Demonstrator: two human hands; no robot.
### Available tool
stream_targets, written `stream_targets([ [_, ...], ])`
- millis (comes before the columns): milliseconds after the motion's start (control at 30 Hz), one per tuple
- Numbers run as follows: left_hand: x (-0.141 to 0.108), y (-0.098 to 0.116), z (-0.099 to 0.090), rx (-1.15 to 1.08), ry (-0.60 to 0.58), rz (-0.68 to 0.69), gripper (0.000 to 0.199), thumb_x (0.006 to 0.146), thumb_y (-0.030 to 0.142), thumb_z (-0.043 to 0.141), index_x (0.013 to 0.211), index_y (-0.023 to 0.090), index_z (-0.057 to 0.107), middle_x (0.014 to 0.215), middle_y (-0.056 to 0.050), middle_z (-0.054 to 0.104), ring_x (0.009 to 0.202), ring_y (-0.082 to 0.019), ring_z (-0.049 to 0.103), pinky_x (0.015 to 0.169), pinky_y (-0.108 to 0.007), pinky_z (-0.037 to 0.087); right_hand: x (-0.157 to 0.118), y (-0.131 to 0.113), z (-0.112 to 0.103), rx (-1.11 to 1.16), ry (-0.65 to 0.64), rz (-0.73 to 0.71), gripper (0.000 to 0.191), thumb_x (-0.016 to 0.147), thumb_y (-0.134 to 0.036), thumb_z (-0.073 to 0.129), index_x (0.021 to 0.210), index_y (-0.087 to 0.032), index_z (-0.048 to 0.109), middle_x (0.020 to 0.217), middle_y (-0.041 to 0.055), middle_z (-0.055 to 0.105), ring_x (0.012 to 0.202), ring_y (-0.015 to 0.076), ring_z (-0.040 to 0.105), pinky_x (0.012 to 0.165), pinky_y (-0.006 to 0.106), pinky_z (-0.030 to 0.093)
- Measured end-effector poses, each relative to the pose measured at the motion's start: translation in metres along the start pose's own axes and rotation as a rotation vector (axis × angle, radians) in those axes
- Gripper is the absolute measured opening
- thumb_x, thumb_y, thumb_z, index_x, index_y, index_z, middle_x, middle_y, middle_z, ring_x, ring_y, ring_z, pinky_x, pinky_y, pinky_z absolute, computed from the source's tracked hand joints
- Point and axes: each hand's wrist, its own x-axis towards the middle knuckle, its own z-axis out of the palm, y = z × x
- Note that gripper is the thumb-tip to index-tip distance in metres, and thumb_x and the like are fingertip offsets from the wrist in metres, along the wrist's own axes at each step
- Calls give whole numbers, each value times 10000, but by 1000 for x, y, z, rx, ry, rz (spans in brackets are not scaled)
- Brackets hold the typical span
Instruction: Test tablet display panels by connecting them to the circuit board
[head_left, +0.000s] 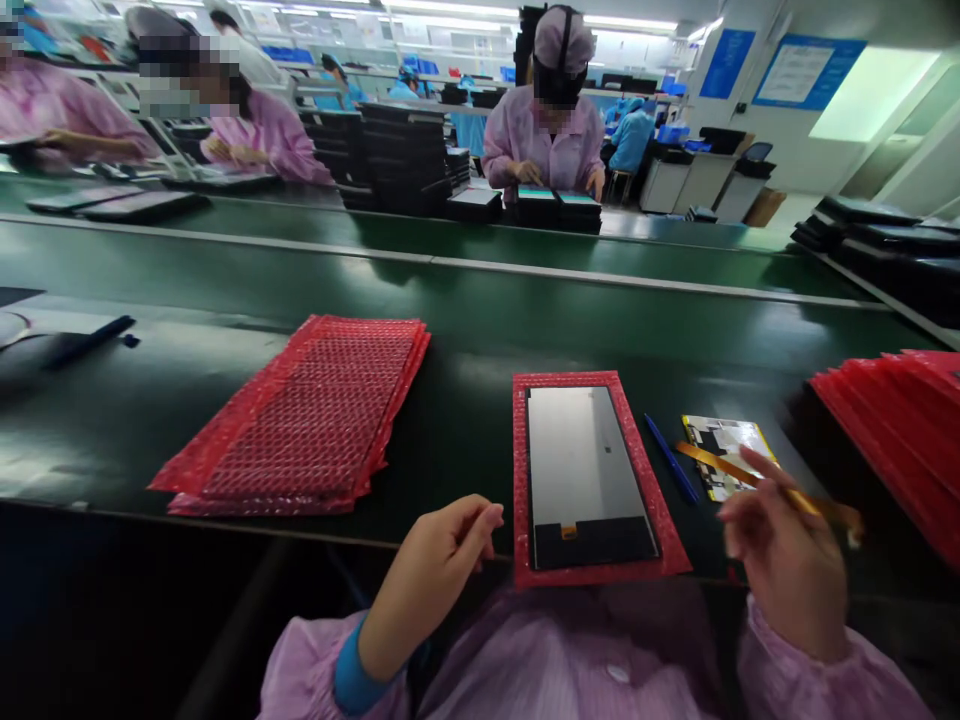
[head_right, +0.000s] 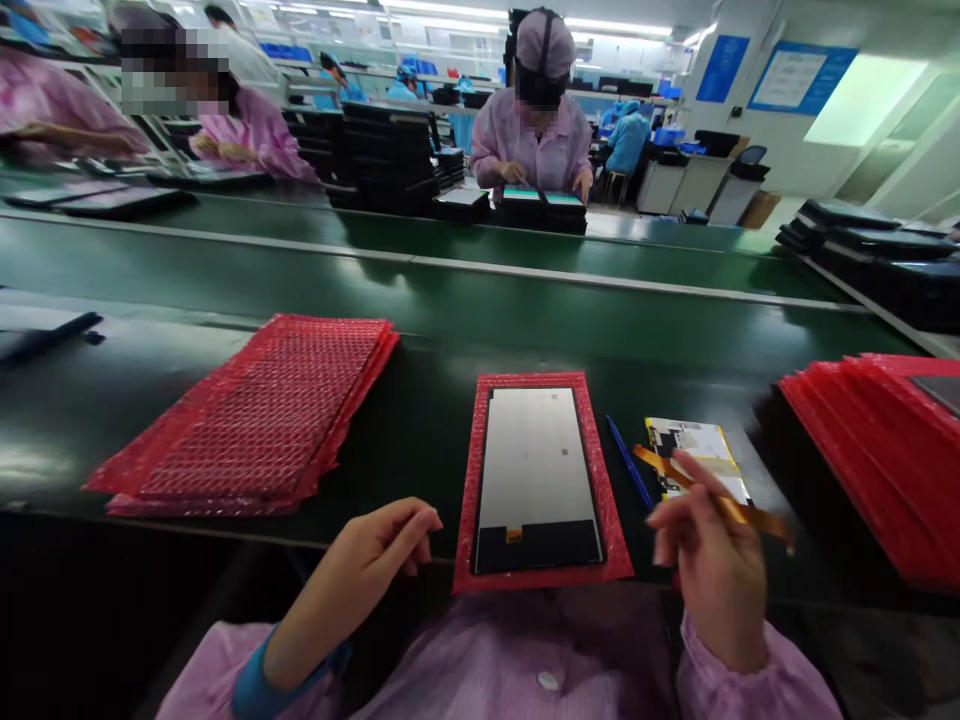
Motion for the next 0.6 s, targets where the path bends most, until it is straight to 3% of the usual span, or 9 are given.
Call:
stream_targets([
  [67, 2, 7, 7, -107, -44, 47, 449, 910, 558, 441, 795, 169, 631, 666, -16, 628, 646, -150, 600, 596, -234, 452, -8, 4, 18, -266, -261, -19, 357, 923, -388, 585, 1239, -229, 638, 652, 10, 668, 395, 102, 531, 367, 188, 447],
  [167, 8, 15, 24, -386, -178, 36, 523, 903, 611, 434, 1086, 155, 616, 769, -54, 685, 674, -164, 625, 538, -221, 451, -16, 15, 41, -777, -602, -286, 420, 959, -243, 395, 1343, -227, 566, 686, 17, 676, 465, 128, 584, 472, 231, 496],
  [233, 13, 19, 34, -577, -300, 14, 665, 894, 665, 394, 1299, 150, 510, 813, -82, 706, 658, -172, 644, 484, -211, 431, -18, 22, 50, -1000, -648, -495, 502, 920, -144, 308, 1356, -171, 556, 633, 26, 653, 496, 157, 598, 500, 258, 495],
  [333, 19, 24, 43, -725, -493, -7, 724, 888, 691, 361, 1332, 141, 517, 832, -113, 712, 659, -175, 663, 460, -194, 413, -16, 26, 55, -1156, -642, -636, 540, 882, -81, 270, 1323, -106, 580, 589, 36, 640, 480, 180, 604, 461, 269, 467],
  [400, 21, 28, 46, -667, -509, -12, 655, 866, 647, 474, 1272, 143, 570, 745, -67, 684, 564, -132, 610, 445, -179, 378, -14, 27, 54, -1176, -624, -632, 534, 884, -77, 281, 1333, -104, 568, 668, 57, 688, 530, 186, 637, 485, 270, 483],
  [500, 23, 33, 52, -432, -432, -4, 503, 805, 517, 647, 1143, 145, 646, 583, 39, 548, 467, -77, 439, 451, -175, 323, -12, 26, 52, -1172, -614, -595, 550, 884, -86, 283, 1367, -138, 539, 778, 78, 726, 584, 192, 656, 531, 278, 502],
  [600, 25, 38, 57, -233, -524, 12, 349, 789, 453, 664, 863, 118, 730, 540, 27, 521, 489, -84, 390, 462, -201, 275, -12, 24, 53, -1138, -619, -557, 558, 885, -111, 306, 1394, -200, 517, 780, 65, 723, 591, 201, 651, 544, 288, 497],
])
